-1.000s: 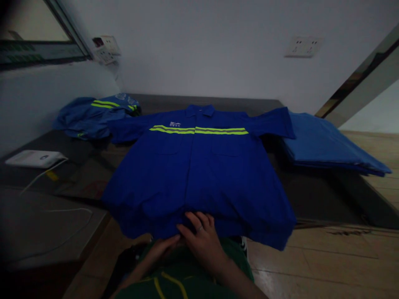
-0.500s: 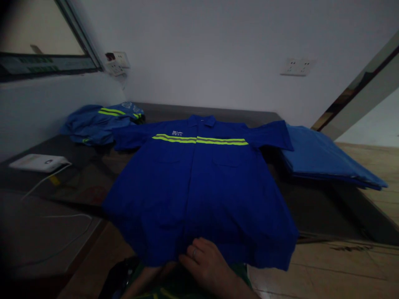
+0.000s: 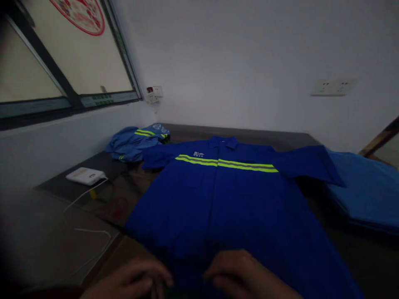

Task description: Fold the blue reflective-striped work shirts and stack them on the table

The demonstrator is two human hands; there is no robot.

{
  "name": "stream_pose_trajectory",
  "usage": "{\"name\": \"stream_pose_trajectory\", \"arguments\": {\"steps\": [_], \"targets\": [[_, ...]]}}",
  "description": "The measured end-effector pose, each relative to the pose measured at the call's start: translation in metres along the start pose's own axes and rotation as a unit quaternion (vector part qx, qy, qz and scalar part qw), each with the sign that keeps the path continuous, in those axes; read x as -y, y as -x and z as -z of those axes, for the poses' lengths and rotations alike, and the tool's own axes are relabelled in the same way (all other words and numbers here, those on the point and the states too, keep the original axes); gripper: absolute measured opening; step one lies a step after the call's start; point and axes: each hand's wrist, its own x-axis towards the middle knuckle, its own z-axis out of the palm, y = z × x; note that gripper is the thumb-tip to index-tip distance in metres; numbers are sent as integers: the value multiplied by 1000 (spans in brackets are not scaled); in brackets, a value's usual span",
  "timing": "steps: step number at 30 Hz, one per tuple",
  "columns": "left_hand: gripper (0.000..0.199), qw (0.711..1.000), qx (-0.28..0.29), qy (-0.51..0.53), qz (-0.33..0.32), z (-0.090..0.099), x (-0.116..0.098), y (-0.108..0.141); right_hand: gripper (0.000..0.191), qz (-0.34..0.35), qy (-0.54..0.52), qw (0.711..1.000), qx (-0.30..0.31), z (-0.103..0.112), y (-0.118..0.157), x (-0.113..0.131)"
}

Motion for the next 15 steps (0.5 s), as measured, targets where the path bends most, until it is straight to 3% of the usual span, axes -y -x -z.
{"name": "stream_pose_trajectory", "arguments": {"steps": [2,3,6,8,10,11,13,15], "targets": [[40,992,-96,-21,-83,25,-31,-27,25,-26,37,998,-43,34,-35,-3],[38,975,-172,-60,-127,42,-44,-46,25,-29,70,996,-55,46,-53,-10],[33,877,-410,-174,-179,116,-69,-107,35,-63,199,975,-82,58,-96,-51],[34,805,-517,-251,-148,176,-70,-140,51,-112,265,955,-78,54,-111,-79],[42,762,-581,-281,-53,232,-61,-159,61,-152,296,941,-51,47,-116,-99],[47,755,-598,-270,5,257,-55,-164,62,-163,303,938,-35,44,-115,-105],[52,760,-600,-236,82,293,-43,-168,60,-168,309,936,-12,41,-112,-111],[47,777,-584,-209,107,313,-33,-168,59,-170,311,935,0,41,-111,-110]]}}
